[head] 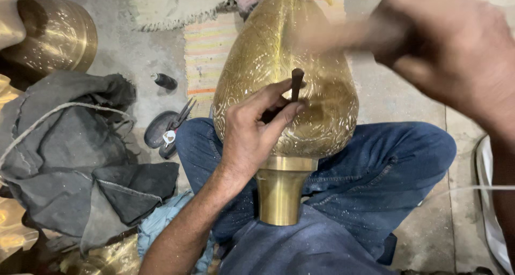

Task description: The person sits cross-legged on the floor with a large engraved brass vessel resting on their lap. They hold a chisel punch against the vessel's etched surface with one hand and strike it with a wooden mallet in the other hand, repositioning the punch repeatedly to work the decorative pattern across the brass.

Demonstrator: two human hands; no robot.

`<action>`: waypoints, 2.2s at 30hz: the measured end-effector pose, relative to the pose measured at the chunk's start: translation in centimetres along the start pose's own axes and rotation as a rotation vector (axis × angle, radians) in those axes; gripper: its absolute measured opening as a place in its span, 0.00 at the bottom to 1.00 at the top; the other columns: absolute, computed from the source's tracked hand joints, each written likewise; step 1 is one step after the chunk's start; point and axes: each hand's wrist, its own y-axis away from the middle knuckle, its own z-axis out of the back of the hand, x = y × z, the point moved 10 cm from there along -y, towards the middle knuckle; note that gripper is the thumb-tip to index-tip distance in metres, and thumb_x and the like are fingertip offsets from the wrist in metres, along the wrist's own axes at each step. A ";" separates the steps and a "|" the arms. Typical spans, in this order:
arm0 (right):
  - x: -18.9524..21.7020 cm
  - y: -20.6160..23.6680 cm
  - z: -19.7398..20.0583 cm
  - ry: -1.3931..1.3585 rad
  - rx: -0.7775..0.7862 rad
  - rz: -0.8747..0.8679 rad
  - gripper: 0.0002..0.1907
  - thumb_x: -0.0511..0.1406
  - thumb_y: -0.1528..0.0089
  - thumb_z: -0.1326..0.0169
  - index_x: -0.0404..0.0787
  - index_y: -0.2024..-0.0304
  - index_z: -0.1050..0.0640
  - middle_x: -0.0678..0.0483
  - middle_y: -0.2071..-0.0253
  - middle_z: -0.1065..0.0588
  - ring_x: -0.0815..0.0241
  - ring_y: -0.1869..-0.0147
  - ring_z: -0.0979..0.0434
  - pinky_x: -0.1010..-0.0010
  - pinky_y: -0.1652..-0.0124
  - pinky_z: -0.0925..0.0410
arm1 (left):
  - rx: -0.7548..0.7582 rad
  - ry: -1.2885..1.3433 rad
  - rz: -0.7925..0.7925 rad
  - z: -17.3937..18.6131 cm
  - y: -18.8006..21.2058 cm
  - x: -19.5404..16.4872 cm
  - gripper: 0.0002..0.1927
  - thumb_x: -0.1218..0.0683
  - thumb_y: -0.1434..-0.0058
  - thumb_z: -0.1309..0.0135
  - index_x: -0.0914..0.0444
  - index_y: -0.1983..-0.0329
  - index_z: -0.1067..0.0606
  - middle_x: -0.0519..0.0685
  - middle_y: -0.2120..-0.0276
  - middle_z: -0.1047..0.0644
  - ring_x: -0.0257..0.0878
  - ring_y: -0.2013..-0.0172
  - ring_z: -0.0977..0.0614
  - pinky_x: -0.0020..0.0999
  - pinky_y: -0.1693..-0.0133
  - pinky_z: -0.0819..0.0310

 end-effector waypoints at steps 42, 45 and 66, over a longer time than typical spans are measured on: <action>-0.8 1.1 -2.0 0.185 0.109 -0.074 0.12 0.38 0.40 0.35 0.44 0.57 0.22 0.52 0.68 0.22 0.55 0.63 0.18 0.64 0.64 0.26 | 0.001 -0.046 -0.035 0.2 0.1 -0.2 0.10 0.55 0.34 0.34 0.64 0.54 0.21 0.49 0.63 0.16 0.35 0.64 0.13 0.32 0.62 0.17; -2.2 1.6 -1.3 -0.383 -0.024 -0.279 0.07 0.34 0.32 0.40 0.40 0.59 0.26 0.51 0.65 0.23 0.58 0.61 0.18 0.67 0.62 0.26 | -0.023 -0.001 -0.061 0.3 0.1 -0.1 0.19 0.54 0.34 0.35 0.65 0.43 0.23 0.51 0.58 0.16 0.36 0.59 0.12 0.30 0.60 0.14; -0.1 1.3 -1.8 0.055 0.083 -0.055 0.17 0.36 0.41 0.33 0.40 0.54 0.25 0.47 0.65 0.26 0.44 0.57 0.22 0.52 0.59 0.29 | 0.018 -0.003 -0.140 -0.1 0.4 -0.2 0.17 0.53 0.30 0.40 0.64 0.41 0.22 0.51 0.53 0.17 0.37 0.56 0.12 0.30 0.56 0.12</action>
